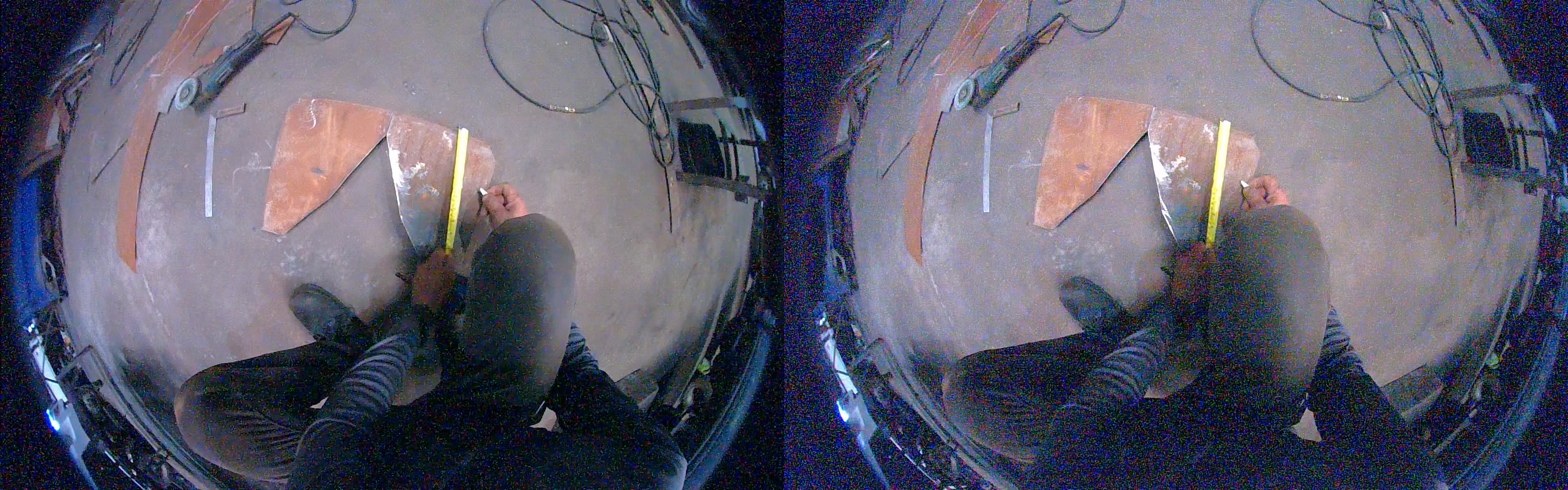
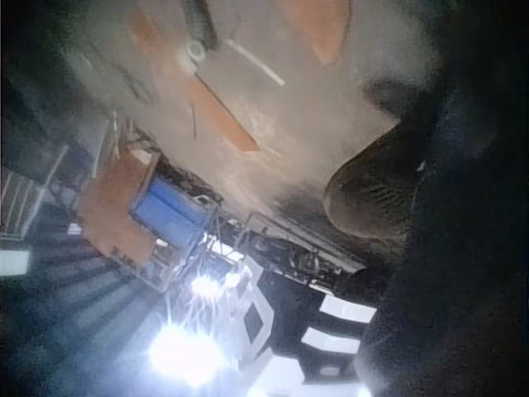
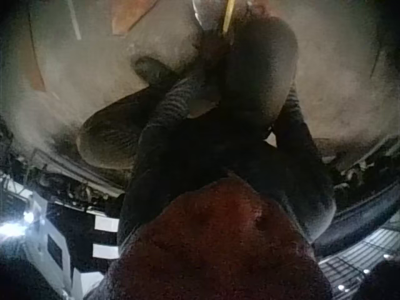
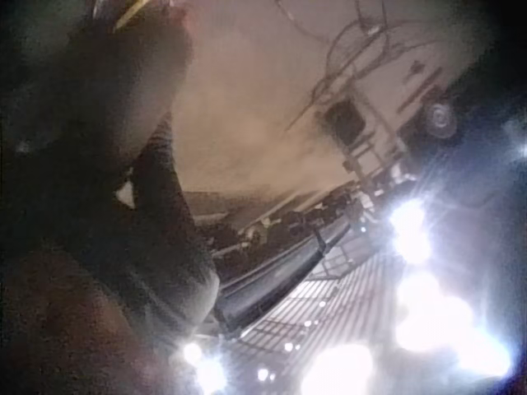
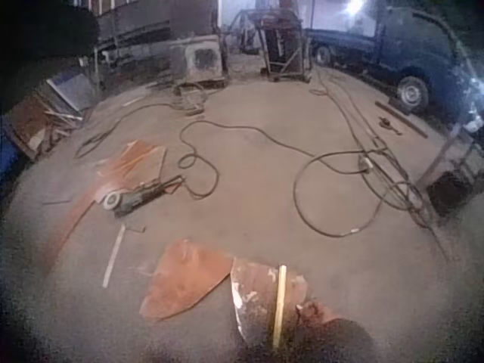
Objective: The person sits on the floor and uses a tape measure and a metal square to measure and mark lines on two copper-colored metal pieces. They use a marker to draw lines along the edges of the square and the tape measure.
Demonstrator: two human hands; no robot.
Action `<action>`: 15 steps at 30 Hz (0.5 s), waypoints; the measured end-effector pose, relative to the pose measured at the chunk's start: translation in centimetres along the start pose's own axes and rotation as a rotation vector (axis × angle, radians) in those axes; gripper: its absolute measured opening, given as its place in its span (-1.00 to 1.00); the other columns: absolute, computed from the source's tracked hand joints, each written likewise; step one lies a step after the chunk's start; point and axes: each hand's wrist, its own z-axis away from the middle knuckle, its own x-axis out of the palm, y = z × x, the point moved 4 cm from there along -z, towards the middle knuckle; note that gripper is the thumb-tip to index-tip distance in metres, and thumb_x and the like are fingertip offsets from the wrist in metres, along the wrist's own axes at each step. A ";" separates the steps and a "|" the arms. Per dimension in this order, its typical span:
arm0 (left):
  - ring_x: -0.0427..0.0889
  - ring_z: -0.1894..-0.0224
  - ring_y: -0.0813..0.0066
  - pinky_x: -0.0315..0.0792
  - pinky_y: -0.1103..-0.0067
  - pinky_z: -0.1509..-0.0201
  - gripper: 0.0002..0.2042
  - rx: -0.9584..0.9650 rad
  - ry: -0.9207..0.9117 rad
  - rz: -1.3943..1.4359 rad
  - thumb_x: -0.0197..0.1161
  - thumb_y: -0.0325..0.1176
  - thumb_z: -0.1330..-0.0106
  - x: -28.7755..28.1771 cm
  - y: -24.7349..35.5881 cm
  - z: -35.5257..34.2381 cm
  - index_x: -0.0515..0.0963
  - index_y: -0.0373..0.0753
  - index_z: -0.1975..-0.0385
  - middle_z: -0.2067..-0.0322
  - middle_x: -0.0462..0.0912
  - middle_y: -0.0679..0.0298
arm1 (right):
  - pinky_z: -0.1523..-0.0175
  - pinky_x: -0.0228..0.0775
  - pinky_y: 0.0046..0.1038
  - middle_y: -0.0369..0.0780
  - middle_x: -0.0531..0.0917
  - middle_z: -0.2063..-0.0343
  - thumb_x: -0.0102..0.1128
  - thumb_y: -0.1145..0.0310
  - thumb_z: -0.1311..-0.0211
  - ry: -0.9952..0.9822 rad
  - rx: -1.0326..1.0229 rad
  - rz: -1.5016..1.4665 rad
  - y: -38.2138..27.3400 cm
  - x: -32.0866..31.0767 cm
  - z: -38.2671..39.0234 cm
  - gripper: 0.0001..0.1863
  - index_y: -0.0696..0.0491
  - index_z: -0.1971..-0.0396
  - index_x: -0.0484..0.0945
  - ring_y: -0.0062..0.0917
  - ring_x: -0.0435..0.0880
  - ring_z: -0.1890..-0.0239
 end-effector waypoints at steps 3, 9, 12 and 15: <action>0.69 0.29 -0.27 0.57 -0.05 0.23 -0.70 -0.019 -0.026 -0.038 0.02 -0.03 -0.48 0.3 -0.7 0.8 0.56 -0.07 0.08 0.31 0.72 -0.06 | 0.50 0.18 -0.56 -0.40 0.60 0.60 0.20 0.34 -0.39 -0.005 0.012 -0.021 -0.2 1.1 0.0 -0.92 0.00 0.27 0.54 -0.71 0.42 0.60; 0.69 0.24 -0.25 0.56 -0.03 0.18 -0.69 0.203 -0.036 0.085 0.05 -0.04 -0.47 0.1 -2.5 0.7 0.53 -0.12 0.06 0.29 0.72 -0.06 | 0.49 0.18 -0.57 -0.40 0.60 0.58 0.21 0.37 -0.40 -0.028 0.017 -0.007 0.3 1.8 -0.7 -0.95 0.00 0.26 0.54 -0.70 0.42 0.60; 0.69 0.21 -0.25 0.57 -0.01 0.15 -0.70 0.161 -0.069 0.073 0.07 -0.05 -0.45 -0.3 -2.2 0.6 0.53 -0.13 0.07 0.26 0.72 -0.06 | 0.46 0.25 -0.54 -0.39 0.61 0.55 0.22 0.35 -0.40 -0.049 -0.021 0.049 0.2 1.5 -0.7 -0.92 0.01 0.24 0.54 -0.67 0.46 0.57; 0.69 0.21 -0.23 0.57 0.00 0.14 -0.70 0.065 -0.097 0.005 0.11 -0.05 -0.43 -1.1 -0.9 1.0 0.55 -0.12 0.07 0.24 0.72 -0.04 | 0.37 0.39 -0.46 -0.32 0.65 0.52 0.22 0.31 -0.41 -0.053 -0.115 0.285 -0.4 0.9 -0.2 -0.88 0.02 0.21 0.53 -0.58 0.57 0.50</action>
